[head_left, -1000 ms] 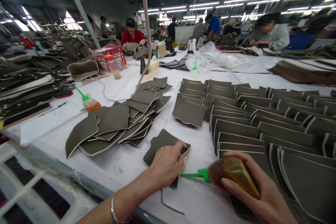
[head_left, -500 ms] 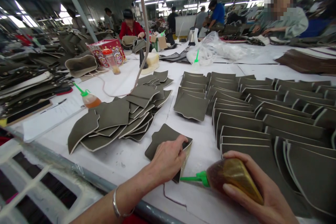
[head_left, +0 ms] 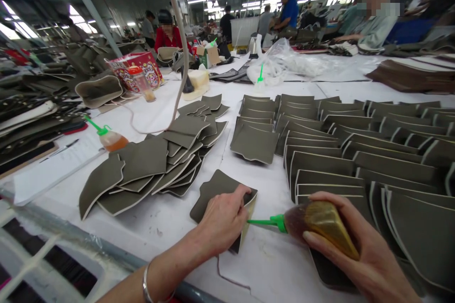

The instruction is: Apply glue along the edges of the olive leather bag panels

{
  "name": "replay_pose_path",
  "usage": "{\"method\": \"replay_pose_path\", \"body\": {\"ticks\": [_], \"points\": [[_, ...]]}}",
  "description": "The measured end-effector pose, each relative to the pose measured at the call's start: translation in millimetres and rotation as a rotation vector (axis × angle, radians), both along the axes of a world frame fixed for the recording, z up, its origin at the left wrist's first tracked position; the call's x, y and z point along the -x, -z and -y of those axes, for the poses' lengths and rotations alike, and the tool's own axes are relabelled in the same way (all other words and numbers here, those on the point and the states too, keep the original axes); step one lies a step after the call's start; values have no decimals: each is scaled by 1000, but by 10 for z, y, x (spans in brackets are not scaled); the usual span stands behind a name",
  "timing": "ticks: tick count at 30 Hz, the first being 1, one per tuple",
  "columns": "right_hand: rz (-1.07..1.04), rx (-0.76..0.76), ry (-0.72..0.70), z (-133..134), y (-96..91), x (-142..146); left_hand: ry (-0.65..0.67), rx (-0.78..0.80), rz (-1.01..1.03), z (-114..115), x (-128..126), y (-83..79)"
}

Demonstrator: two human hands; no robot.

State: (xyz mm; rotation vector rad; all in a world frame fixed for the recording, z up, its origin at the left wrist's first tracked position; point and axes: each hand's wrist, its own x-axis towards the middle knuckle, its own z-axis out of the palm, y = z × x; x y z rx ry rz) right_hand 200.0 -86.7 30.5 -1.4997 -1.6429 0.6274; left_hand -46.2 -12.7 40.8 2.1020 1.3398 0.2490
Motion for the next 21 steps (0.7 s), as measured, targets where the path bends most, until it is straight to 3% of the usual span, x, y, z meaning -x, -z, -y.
{"method": "replay_pose_path", "body": {"ticks": [6, 10, 21], "points": [[117, -96, 156, -74, -30, -67, -8, 27, 9, -9, -3, -1], [96, -91, 133, -61, -63, -58, -10, 51, 4, -13, -1, -15], [175, -251, 132, -209, -88, -3, -10, 71, 41, -21, 10, -21]]}}
